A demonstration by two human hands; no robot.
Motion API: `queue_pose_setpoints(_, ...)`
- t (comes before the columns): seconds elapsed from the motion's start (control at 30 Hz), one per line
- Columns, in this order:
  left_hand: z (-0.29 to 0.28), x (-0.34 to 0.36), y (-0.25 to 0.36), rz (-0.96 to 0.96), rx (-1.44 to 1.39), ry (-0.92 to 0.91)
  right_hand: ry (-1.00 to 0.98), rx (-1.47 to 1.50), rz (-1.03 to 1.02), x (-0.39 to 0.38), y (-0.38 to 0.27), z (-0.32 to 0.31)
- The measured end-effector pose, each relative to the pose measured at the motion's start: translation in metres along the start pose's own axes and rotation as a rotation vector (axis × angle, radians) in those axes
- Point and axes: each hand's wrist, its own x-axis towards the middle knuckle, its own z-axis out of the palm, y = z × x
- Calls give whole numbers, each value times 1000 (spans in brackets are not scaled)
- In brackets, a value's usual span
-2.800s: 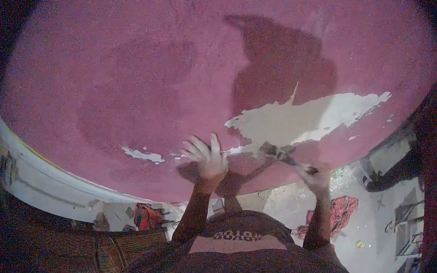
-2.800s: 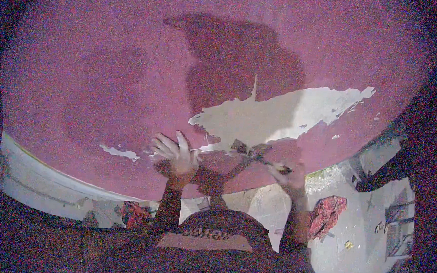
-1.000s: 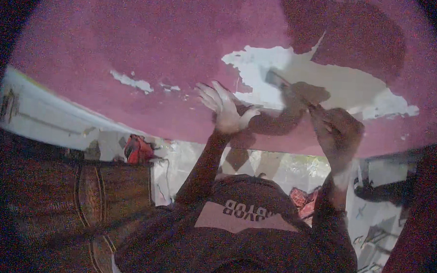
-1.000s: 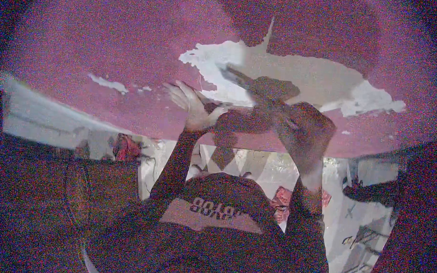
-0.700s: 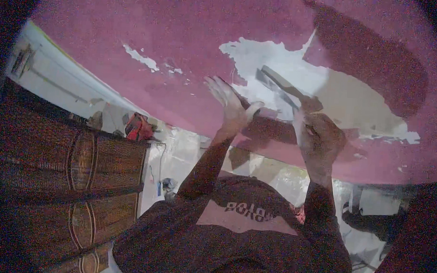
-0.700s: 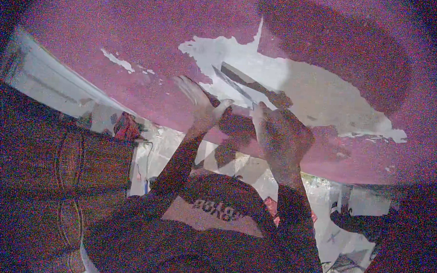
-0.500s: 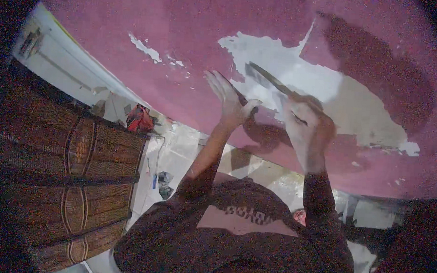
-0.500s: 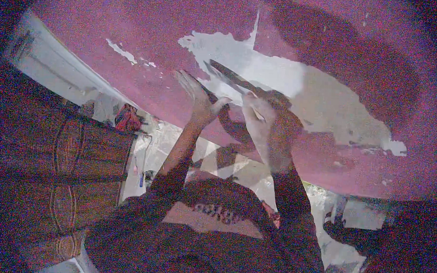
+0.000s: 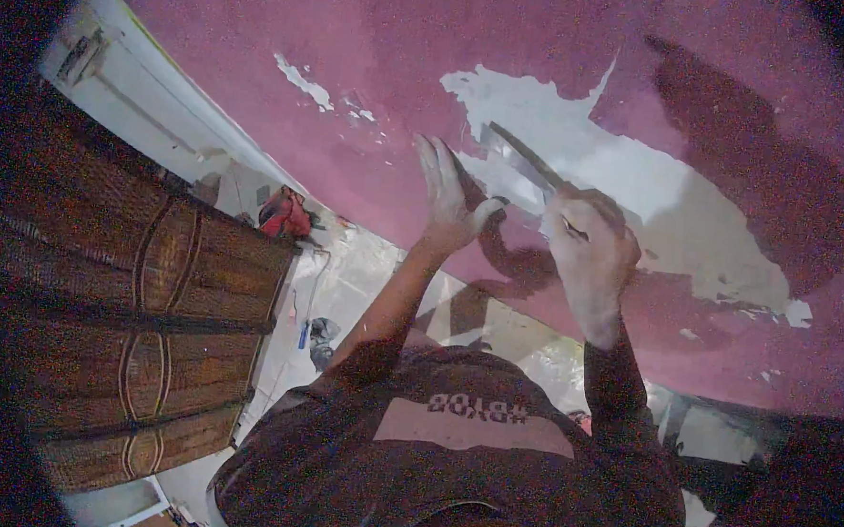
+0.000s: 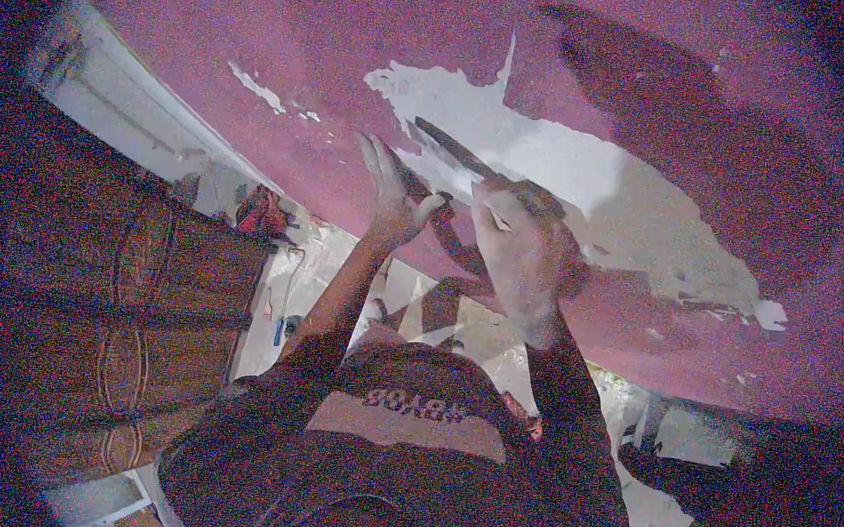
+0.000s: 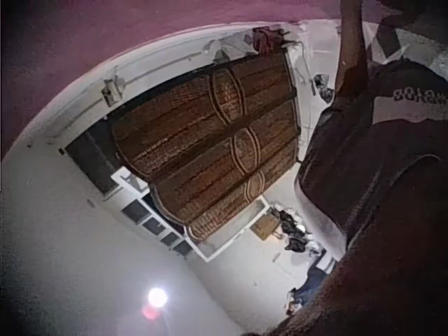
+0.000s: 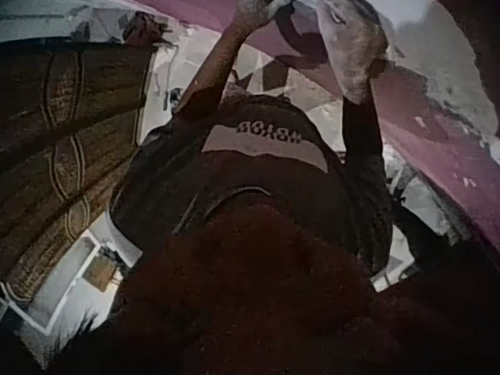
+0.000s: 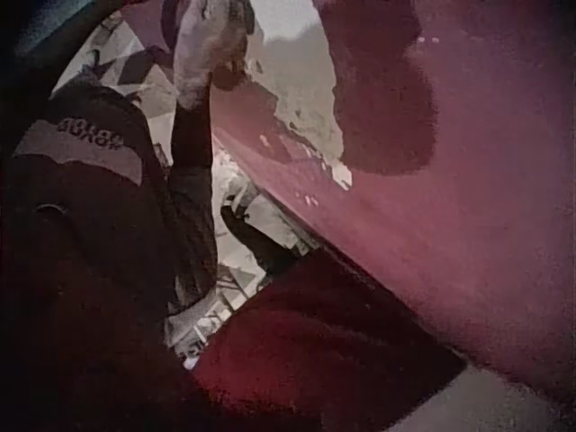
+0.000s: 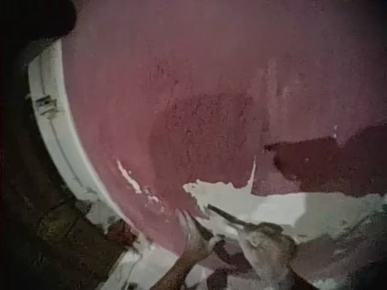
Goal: Patching and smoothing a section of a wall using a putty knife.
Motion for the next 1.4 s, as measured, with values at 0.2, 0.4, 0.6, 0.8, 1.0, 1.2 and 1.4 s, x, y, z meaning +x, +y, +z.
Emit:
queue_pose_setpoints(0.2,-16,-6,-12,55,7,-69,-63,-278,39,-9,-19,-23)
queue_pose_setpoints(0.4,-36,8,-33,117,64,-149,-87,-265,217,-18,-10,-19)
queue_pose_setpoints(0.6,-67,51,-29,208,165,-107,-111,-192,-4,-15,-9,3)
queue_pose_setpoints(0.8,-67,63,-56,290,327,-181,89,-129,77,1,-44,1)
queue_pose_setpoints(1.0,-63,62,-74,434,421,-87,126,-193,156,-9,-53,-9)
queue_pose_setpoints(1.2,-67,64,-70,428,438,-159,205,-84,144,-13,-36,-5)
queue_pose_setpoints(1.4,-79,69,-63,317,459,-396,185,-292,117,-12,-51,-11)
